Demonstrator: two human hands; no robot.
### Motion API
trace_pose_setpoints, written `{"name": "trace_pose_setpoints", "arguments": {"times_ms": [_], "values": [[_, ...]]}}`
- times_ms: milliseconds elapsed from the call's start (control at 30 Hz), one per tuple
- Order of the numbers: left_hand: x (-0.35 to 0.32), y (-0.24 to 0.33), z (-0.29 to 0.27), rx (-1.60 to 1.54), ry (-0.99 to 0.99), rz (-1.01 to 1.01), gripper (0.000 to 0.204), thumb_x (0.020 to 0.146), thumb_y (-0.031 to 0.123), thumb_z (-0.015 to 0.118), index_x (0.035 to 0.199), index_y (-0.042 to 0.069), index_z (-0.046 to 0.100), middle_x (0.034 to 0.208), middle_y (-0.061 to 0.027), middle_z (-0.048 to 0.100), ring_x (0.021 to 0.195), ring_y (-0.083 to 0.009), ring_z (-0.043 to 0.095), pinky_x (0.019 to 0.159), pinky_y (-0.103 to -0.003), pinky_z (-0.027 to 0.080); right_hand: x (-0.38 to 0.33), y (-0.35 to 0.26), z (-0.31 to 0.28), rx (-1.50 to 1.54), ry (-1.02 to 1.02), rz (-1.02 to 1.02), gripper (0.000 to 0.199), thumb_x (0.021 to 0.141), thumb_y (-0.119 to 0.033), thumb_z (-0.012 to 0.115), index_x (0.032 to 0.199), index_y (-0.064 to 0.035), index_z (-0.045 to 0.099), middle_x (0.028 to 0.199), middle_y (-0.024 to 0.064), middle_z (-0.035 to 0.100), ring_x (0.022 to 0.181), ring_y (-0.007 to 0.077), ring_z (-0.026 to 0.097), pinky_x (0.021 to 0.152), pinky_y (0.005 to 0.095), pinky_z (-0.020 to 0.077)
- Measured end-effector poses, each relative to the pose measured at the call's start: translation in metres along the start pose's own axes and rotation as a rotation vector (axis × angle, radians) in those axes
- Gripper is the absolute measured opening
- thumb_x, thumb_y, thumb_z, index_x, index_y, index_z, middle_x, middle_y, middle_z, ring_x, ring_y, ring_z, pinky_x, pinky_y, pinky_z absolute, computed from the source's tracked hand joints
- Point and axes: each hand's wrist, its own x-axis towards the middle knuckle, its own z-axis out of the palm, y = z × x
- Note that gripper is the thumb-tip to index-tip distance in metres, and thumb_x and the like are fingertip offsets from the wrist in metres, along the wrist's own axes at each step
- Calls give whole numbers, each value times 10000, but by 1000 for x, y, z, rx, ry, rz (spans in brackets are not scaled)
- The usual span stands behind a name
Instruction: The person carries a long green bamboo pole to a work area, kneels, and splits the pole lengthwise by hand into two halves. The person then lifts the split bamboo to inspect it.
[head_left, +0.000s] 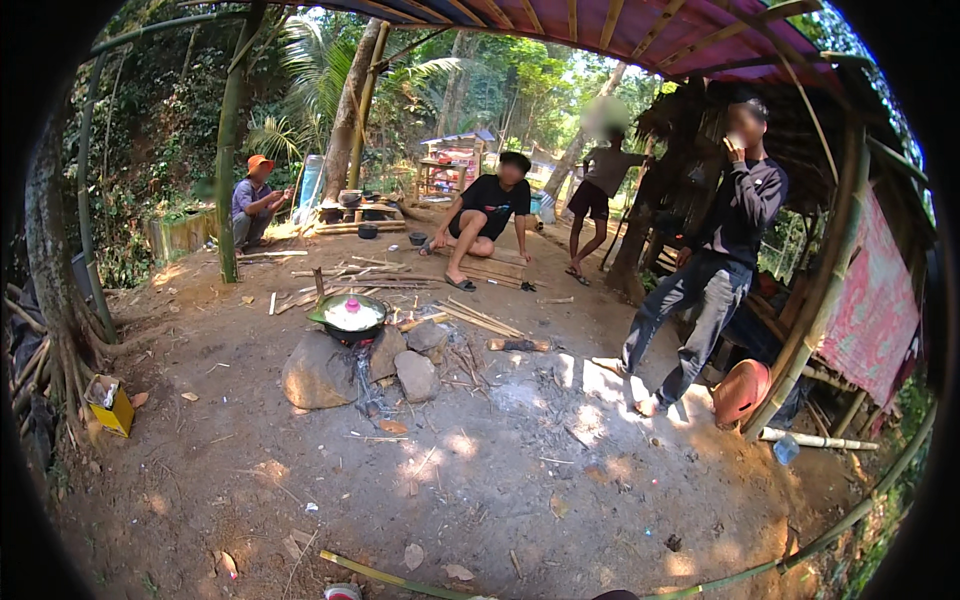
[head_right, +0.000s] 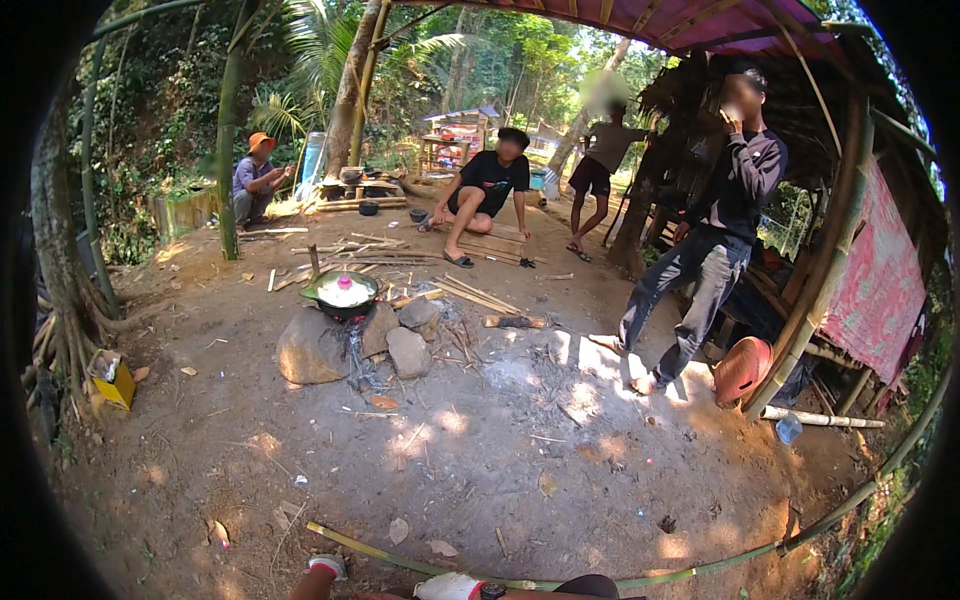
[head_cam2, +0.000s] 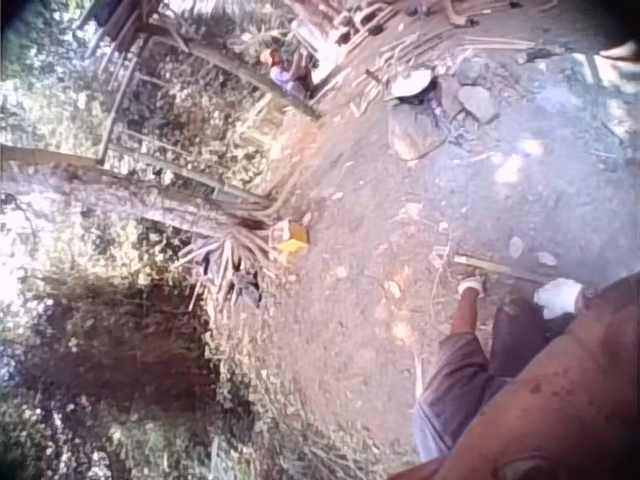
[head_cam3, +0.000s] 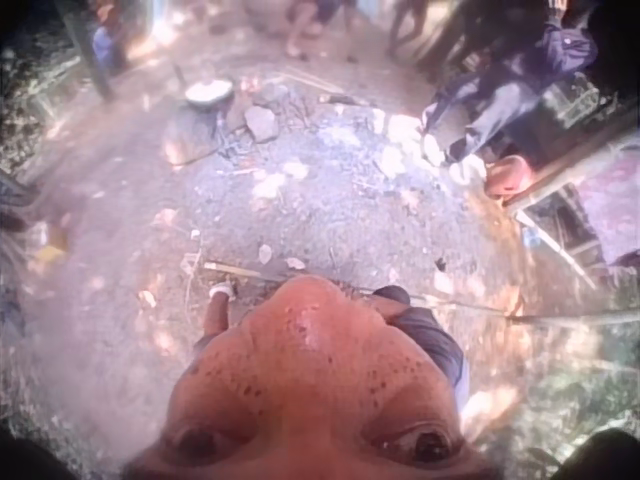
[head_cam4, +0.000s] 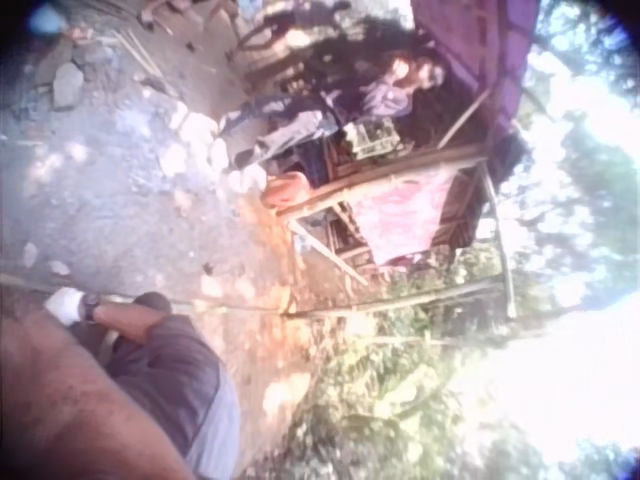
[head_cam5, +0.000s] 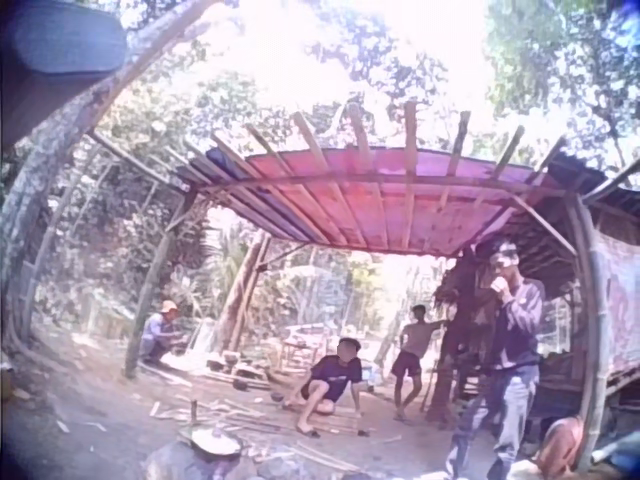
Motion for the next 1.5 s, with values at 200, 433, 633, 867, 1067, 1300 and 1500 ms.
{"name": "trace_pose_setpoints", "arguments": {"times_ms": [200,433,633,867,1067,1300,1500], "values": [[54,6,1,72,10,94,583,954,404,338,1438,81,303,1354,-156,474,1192,-348,495,963,-515,409,19,3,44,28,-8,6,253,728,-298,612,801,-68,684,800,181,667,777,364,649,677,447,516],[58,73,-14,138,-33,130,578,917,333,418,1418,69,302,1258,-162,523,1064,-343,544,847,-486,449,50,27,65,-112,113,-11,255,707,-264,637,857,-62,675,821,174,663,781,353,645,669,440,514],[50,69,-6,192,-85,134,588,886,272,486,1401,59,301,1176,-167,565,955,-338,587,747,-461,483,68,34,101,-128,264,26,244,626,-224,678,816,-71,695,790,154,676,756,353,659,638,458,521],[39,16,8,190,-188,60,615,849,201,566,1381,48,300,1080,-173,614,828,-333,636,630,-432,523,50,25,102,-46,113,-104,272,618,-273,672,751,-36,690,738,168,665,704,380,645,609,478,497],[45,-34,18,171,-297,-91,650,818,140,635,1364,38,299,998,-178,655,718,-328,678,530,-407,557,55,33,120,-15,179,-135,269,625,-261,673,766,-33,688,740,168,666,711,368,651,612,476,497],[51,-59,7,278,-185,-13,752,825,154,621,1447,148,198,873,-173,672,669,-292,686,531,-408,567,-3,44,-12,192,330,-19,305,642,-249,659,833,-11,668,771,197,654,750,395,638,633,492,498],[57,-58,7,429,-178,116,767,754,250,622,1429,87,295,1137,-231,623,1047,-392,595,867,-462,491,-76,197,-41,181,746,415,283,697,-182,626,889,25,607,799,242,633,780,422,618,655,499,484]]}}
